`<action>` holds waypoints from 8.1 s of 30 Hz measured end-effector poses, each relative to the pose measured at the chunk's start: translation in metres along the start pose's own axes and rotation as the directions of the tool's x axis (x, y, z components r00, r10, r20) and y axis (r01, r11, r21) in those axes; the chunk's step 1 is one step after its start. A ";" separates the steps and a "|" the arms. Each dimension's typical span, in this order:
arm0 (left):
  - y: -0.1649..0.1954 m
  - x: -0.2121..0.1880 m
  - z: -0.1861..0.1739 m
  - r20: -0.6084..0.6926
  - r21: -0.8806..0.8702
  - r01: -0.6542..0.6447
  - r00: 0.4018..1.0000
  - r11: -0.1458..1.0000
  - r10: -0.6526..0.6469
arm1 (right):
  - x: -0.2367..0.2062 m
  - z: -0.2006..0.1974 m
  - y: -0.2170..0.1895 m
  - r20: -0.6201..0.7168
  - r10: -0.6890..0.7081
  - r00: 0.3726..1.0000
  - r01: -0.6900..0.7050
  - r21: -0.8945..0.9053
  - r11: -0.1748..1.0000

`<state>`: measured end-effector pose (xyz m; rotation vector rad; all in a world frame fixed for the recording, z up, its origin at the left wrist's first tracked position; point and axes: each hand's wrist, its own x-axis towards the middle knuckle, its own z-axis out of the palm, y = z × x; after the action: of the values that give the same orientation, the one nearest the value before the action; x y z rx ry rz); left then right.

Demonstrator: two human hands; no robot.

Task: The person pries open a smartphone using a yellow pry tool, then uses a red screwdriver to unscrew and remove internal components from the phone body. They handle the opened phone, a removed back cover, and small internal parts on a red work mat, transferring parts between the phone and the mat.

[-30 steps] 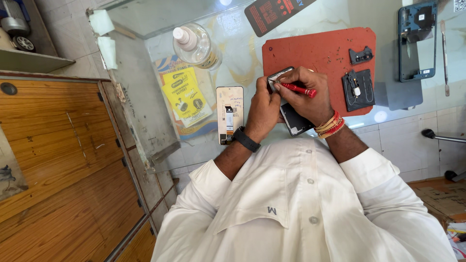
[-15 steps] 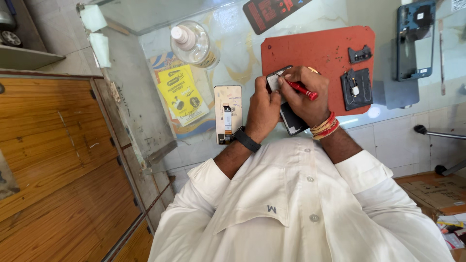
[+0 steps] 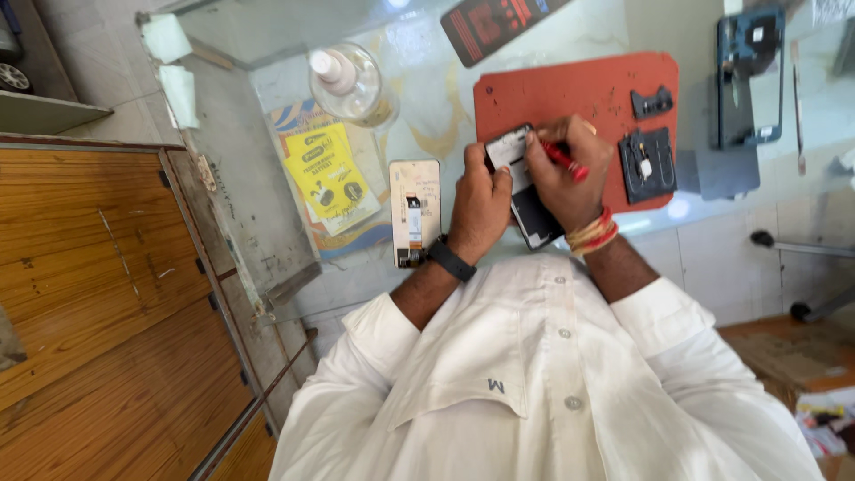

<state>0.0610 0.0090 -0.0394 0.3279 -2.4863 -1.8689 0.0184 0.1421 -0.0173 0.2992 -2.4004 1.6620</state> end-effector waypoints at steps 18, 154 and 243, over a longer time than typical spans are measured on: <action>0.014 0.005 -0.009 0.196 -0.190 0.321 0.939 0.928 -0.284 | 0.003 0.002 0.001 0.252 -0.113 0.961 0.086 0.114 0.990; 0.000 -0.006 -0.001 0.074 -0.074 0.102 0.993 0.992 -0.096 | -0.002 0.002 0.016 0.102 0.151 0.983 -0.179 0.389 0.904; 0.001 0.025 -0.008 -0.036 -0.207 0.123 0.990 0.970 -0.133 | -0.054 -0.064 -0.012 0.162 -0.135 0.978 0.171 -0.233 0.957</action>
<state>0.0379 -0.0030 -0.0391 0.5332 -2.2645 -2.1142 0.0767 0.2004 0.0008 0.5647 -2.5785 1.3009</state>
